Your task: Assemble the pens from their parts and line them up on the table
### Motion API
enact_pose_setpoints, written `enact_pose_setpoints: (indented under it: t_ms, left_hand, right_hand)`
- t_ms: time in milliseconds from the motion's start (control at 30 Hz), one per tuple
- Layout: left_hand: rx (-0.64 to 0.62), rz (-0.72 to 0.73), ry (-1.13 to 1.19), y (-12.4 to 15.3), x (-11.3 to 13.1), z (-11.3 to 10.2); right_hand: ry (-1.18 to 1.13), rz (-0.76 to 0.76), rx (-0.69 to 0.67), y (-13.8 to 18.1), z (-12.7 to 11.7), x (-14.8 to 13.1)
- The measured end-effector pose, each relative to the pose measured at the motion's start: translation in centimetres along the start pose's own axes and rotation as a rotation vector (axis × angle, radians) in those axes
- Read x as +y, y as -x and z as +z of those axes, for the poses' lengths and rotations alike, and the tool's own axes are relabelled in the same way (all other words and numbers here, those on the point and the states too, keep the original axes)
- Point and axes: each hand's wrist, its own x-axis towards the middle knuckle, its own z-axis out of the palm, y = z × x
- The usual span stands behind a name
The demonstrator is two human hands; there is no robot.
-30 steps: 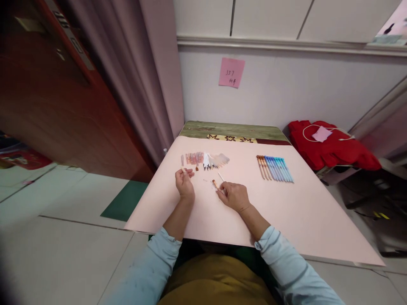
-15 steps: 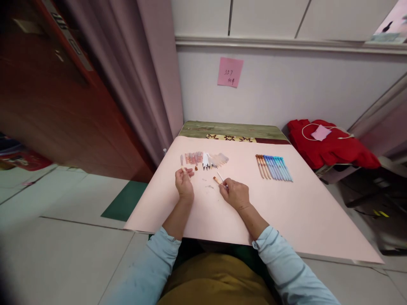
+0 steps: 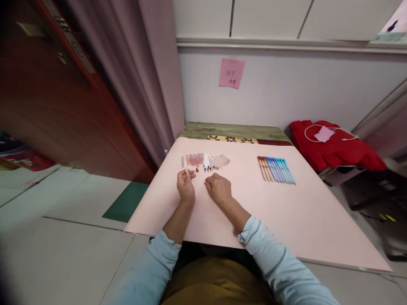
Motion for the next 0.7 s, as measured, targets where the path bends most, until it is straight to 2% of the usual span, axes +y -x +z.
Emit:
enact_pose_setpoints:
  t_ms: [100,167,267,333,467,533,600,700]
  left_hand:
    - [-0.007,0.009,-0.030,0.2,0.3,0.0]
    - [-0.019,0.004,-0.050,0.3,0.5,0.0]
    - [-0.039,-0.005,-0.080,0.4,0.7,0.0]
    - [-0.049,-0.003,-0.096,0.5,0.8,0.0]
    - [-0.064,-0.001,-0.143,0.8,1.0,0.0]
    - [-0.091,0.009,-0.155,1.0,1.2,0.0]
    - [-0.131,0.027,-0.174,1.3,1.4,0.1]
    - [-0.188,0.078,-0.216,1.6,1.7,0.2]
  right_hand:
    - [0.102,0.000,-0.094,-1.0,0.6,-0.9]
    - [0.152,-0.030,-0.101,-1.1,1.0,-0.9]
    - [0.156,-0.087,-0.056,-0.7,1.2,-0.6]
    - [0.088,-0.073,0.015,-0.5,0.9,0.1]
    - [-0.206,0.155,0.239,-0.5,-0.4,2.3]
    - [-0.397,0.259,0.307,-0.6,-0.9,3.5]
    - [-0.625,0.318,0.344,-0.7,-1.1,4.2]
    - [-0.960,0.363,0.331,-0.6,-0.9,4.2]
